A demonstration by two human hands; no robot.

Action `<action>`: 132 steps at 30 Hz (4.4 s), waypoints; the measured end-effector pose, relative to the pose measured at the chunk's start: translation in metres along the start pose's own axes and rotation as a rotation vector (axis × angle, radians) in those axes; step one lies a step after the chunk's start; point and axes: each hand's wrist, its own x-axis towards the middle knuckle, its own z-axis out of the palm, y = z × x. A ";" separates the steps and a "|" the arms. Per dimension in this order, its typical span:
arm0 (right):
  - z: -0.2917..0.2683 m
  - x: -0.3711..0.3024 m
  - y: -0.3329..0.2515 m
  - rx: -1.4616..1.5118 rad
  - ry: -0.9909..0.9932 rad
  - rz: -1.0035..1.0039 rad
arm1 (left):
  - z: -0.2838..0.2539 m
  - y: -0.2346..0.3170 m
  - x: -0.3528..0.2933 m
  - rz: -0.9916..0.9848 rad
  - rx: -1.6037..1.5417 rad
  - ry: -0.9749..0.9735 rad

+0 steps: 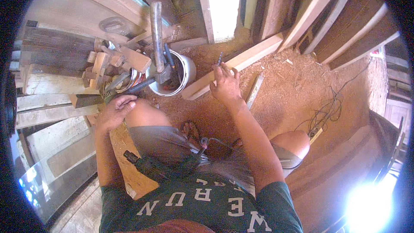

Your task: The person sits on the floor in a workshop, handling a power drill and a piece of wood. They adjust the drill bit and then pick up a long wooden plank, positioning it against a wooden frame structure.

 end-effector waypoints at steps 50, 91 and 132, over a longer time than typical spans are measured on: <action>-0.052 -0.063 -0.110 1.617 0.080 0.405 | 0.082 0.045 -0.024 0.179 -0.291 -0.047; -0.083 0.009 -0.080 0.718 -0.105 0.032 | 0.061 0.007 -0.084 0.119 -0.758 0.742; 0.048 0.071 -0.042 0.292 -0.171 -0.015 | 0.081 -0.062 0.086 0.178 -0.256 0.713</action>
